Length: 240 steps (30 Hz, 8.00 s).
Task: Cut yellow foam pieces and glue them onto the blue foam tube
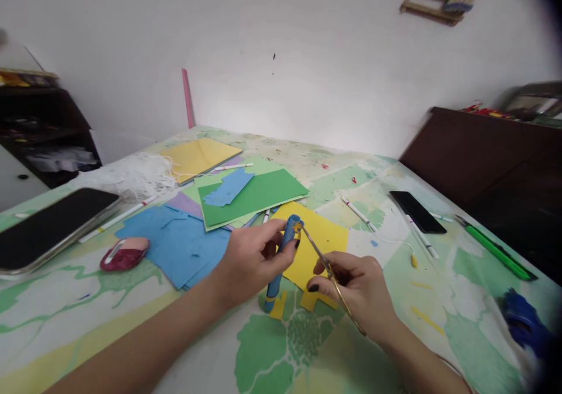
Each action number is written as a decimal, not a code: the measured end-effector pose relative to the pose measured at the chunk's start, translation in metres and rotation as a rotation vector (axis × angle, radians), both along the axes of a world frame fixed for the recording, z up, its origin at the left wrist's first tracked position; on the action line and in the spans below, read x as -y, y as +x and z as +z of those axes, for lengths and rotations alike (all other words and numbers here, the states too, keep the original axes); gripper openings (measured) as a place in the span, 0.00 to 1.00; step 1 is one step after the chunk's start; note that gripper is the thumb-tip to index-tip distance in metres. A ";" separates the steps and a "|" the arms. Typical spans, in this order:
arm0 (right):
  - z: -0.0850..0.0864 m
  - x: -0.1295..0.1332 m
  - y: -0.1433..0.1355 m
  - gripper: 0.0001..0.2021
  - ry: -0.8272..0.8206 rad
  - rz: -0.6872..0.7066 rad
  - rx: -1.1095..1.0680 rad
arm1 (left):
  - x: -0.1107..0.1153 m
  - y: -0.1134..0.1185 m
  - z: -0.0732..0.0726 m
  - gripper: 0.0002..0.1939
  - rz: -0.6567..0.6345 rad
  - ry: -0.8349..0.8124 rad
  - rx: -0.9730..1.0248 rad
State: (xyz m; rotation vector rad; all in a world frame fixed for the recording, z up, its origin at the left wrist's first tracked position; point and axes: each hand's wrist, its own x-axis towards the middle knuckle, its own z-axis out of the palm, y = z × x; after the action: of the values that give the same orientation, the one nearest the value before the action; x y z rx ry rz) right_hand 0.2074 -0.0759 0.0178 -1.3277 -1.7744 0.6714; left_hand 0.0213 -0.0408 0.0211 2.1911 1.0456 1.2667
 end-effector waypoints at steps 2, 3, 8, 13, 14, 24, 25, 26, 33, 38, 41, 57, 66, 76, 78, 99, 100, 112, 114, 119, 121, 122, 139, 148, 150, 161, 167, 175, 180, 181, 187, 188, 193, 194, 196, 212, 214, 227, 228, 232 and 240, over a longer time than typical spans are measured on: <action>0.000 0.000 0.001 0.17 0.000 0.001 0.002 | 0.000 0.000 0.000 0.04 -0.002 0.003 0.007; -0.001 -0.001 0.001 0.17 -0.003 0.003 0.000 | -0.001 0.000 0.000 0.04 -0.005 0.003 0.012; 0.000 -0.001 0.001 0.17 -0.009 0.004 -0.006 | -0.002 0.001 0.001 0.04 -0.016 -0.012 0.014; 0.001 0.000 0.001 0.17 -0.017 0.012 -0.029 | -0.002 0.001 0.001 0.04 -0.019 -0.018 0.008; 0.001 0.000 0.001 0.17 -0.019 0.014 -0.035 | -0.002 0.001 0.000 0.05 -0.020 -0.018 0.008; 0.001 -0.002 0.003 0.16 -0.035 0.013 -0.051 | -0.004 0.000 0.001 0.07 -0.029 -0.016 -0.002; 0.000 -0.002 0.004 0.16 -0.043 0.014 -0.054 | -0.004 -0.001 0.002 0.07 -0.034 -0.014 -0.011; 0.000 -0.002 0.004 0.15 -0.053 0.020 -0.059 | -0.004 -0.001 0.002 0.07 -0.038 -0.011 -0.021; 0.000 -0.003 0.007 0.14 -0.113 0.042 -0.112 | -0.005 -0.004 0.006 0.07 -0.053 0.026 -0.053; 0.002 -0.003 0.008 0.14 -0.162 0.050 -0.111 | -0.006 -0.005 0.009 0.08 -0.038 0.051 -0.055; 0.004 -0.004 0.010 0.13 -0.198 0.074 -0.115 | -0.007 -0.006 0.011 0.08 -0.031 0.048 -0.079; 0.001 -0.008 0.018 0.18 -0.429 0.223 -0.317 | -0.012 -0.010 0.014 0.13 -0.084 0.092 -0.128; -0.003 -0.009 0.021 0.18 -0.448 0.314 -0.351 | -0.015 -0.017 0.018 0.13 -0.126 0.019 -0.232; -0.002 -0.008 0.019 0.19 -0.441 0.335 -0.348 | -0.015 -0.019 0.021 0.12 -0.126 -0.006 -0.248; -0.001 -0.008 0.018 0.19 -0.447 0.331 -0.348 | -0.015 -0.019 0.021 0.12 -0.126 0.000 -0.250; -0.001 -0.009 0.019 0.18 -0.547 0.290 -0.328 | -0.019 -0.022 0.020 0.11 -0.138 0.037 -0.283; -0.001 -0.009 0.019 0.18 -0.553 0.284 -0.326 | -0.019 -0.022 0.020 0.11 -0.139 0.033 -0.288; -0.002 -0.008 0.018 0.20 -0.544 0.283 -0.298 | -0.020 -0.024 0.020 0.08 -0.129 0.052 -0.332; -0.001 -0.008 0.018 0.19 -0.517 0.295 -0.312 | -0.020 -0.024 0.021 0.08 -0.131 0.052 -0.339; 0.002 -0.007 0.013 0.19 -0.495 0.286 -0.271 | -0.021 -0.024 0.020 0.09 -0.121 0.056 -0.350; 0.004 -0.006 0.012 0.20 -0.488 0.282 -0.255 | -0.021 -0.024 0.019 0.09 -0.117 0.052 -0.345; 0.004 -0.006 0.012 0.21 -0.485 0.278 -0.251 | -0.021 -0.024 0.019 0.09 -0.117 0.050 -0.342; 0.000 -0.006 0.016 0.21 -0.555 0.275 -0.295 | -0.023 -0.023 0.019 0.09 -0.120 0.081 -0.355; 0.001 -0.005 0.014 0.21 -0.564 0.270 -0.265 | -0.023 -0.024 0.022 0.08 -0.126 0.092 -0.375; 0.001 -0.005 0.014 0.20 -0.574 0.260 -0.259 | -0.024 -0.025 0.021 0.08 -0.124 0.096 -0.381; 0.001 -0.007 0.015 0.19 -0.559 0.250 -0.240 | -0.025 -0.029 0.020 0.05 -0.162 0.073 -0.371; 0.006 -0.010 0.013 0.20 -0.546 0.230 -0.190 | -0.027 -0.031 0.020 0.07 -0.180 0.028 -0.414; 0.007 -0.008 0.010 0.23 -0.539 0.186 -0.115 | -0.027 -0.031 0.019 0.11 -0.173 0.013 -0.423; 0.003 -0.005 0.007 0.20 -0.548 0.148 -0.136 | -0.026 -0.030 0.018 0.06 -0.150 -0.002 -0.397; 0.002 -0.004 0.007 0.19 -0.545 0.145 -0.143 | -0.026 -0.029 0.018 0.05 -0.149 -0.001 -0.396; -0.005 -0.004 0.009 0.19 -0.431 0.143 -0.215 | -0.025 -0.025 0.017 0.06 -0.145 -0.015 -0.359; -0.005 -0.005 0.009 0.20 -0.393 0.127 -0.229 | -0.025 -0.025 0.017 0.06 -0.144 -0.027 -0.345; -0.002 -0.008 0.012 0.19 -0.159 0.038 -0.166 | -0.021 -0.023 0.019 0.08 -0.166 -0.149 -0.248; -0.001 -0.009 0.013 0.18 -0.119 0.012 -0.109 | -0.021 -0.024 0.020 0.08 -0.174 -0.181 -0.229; -0.001 -0.010 0.015 0.16 -0.055 -0.051 0.006 | -0.020 -0.024 0.021 0.09 -0.192 -0.250 -0.190; -0.004 -0.012 0.011 0.12 -0.131 -0.043 -0.110 | -0.020 -0.017 0.014 0.06 -0.201 -0.615 0.266; -0.004 -0.011 0.011 0.14 -0.169 -0.062 -0.144 | -0.021 -0.016 0.014 0.06 -0.172 -0.605 0.351; -0.011 -0.018 0.016 0.10 -0.246 0.031 -0.055 | -0.021 -0.009 0.011 0.18 -0.133 -0.596 0.601; -0.009 -0.019 0.018 0.11 -0.254 0.040 -0.099 | -0.020 -0.010 0.013 0.19 -0.151 -0.585 0.594; 0.001 -0.021 0.022 0.14 -0.258 0.056 -0.176 | -0.017 -0.014 0.018 0.17 -0.237 -0.553 0.570; 0.008 -0.021 0.028 0.15 0.002 -0.120 -0.259 | -0.009 -0.014 0.024 0.13 -0.223 -0.470 0.660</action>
State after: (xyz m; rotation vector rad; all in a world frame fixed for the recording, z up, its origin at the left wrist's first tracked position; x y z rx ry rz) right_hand 0.2350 -0.0553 0.0261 -1.2724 -1.4772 0.7381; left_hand 0.0073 -0.0315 0.0452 1.3495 0.7067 1.3311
